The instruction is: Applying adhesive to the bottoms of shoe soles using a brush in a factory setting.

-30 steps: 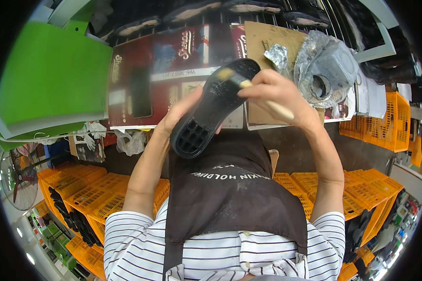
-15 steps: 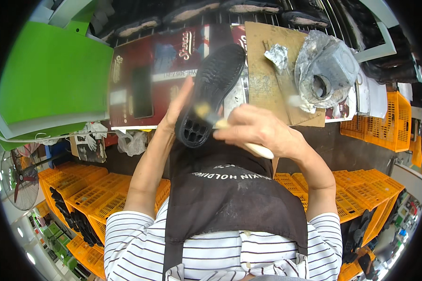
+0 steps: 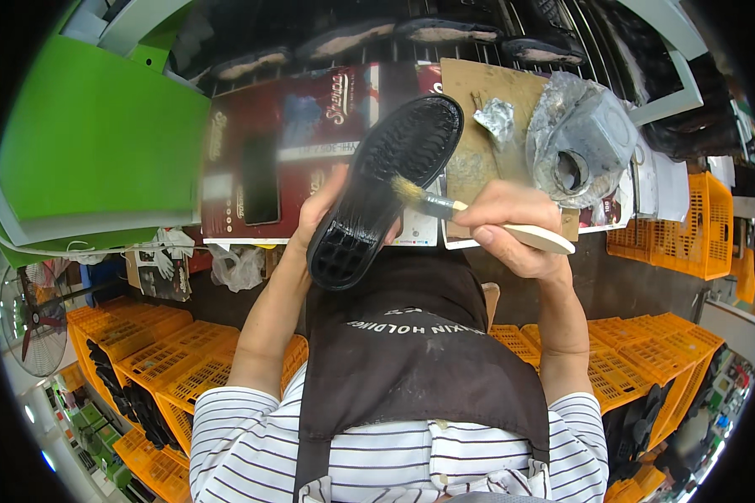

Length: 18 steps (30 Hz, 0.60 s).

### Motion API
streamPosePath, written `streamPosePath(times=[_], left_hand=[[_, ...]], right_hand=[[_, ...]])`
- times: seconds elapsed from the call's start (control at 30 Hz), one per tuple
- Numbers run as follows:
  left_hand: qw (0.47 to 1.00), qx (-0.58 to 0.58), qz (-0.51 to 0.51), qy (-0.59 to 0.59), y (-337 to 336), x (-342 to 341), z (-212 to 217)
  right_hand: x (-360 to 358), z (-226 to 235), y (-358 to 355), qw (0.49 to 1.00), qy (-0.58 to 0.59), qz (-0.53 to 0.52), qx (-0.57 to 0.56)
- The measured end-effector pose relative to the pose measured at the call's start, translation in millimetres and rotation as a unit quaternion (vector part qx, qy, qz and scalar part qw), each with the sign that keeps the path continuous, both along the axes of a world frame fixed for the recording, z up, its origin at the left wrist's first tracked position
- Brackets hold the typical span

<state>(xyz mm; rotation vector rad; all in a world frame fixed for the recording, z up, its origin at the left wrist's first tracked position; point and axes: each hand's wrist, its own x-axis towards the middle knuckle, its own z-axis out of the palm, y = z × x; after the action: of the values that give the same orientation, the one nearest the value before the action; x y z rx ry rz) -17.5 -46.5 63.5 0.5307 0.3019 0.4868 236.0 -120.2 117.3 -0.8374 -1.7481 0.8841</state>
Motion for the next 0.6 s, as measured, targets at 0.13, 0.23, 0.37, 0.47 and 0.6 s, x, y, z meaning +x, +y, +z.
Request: streamPosePath(times=[0.13, 0.23, 0.37, 0.47, 0.6], left_hand=[[0.999, 0.030, -0.009, -0.006, -0.2, 1.1, 0.1], [1.000, 0.028, 0.000, -0.011, -2.4, 2.1, -0.1], [0.998, -0.036, 0.036, 0.043, -4.5, -0.9, -4.2], [0.998, -0.016, 0.030, 0.050, 2.8, -9.9, -22.3], [1.000, 0.013, 0.000, 0.012, 1.7, -14.6, -21.0]], right_hand=[[-1.5, 2.3, -1.7, 1.000, 0.000, -0.018, -0.008], [-5.6, 1.8, -0.8, 0.999, -0.013, -0.038, 0.021], [-17.8, -6.5, 0.2, 0.998, -0.056, -0.004, 0.015], [-9.3, -11.6, 4.4, 1.000, 0.005, -0.004, -0.018], [11.9, -49.6, 49.2, 0.924, -0.146, -0.345, 0.075]])
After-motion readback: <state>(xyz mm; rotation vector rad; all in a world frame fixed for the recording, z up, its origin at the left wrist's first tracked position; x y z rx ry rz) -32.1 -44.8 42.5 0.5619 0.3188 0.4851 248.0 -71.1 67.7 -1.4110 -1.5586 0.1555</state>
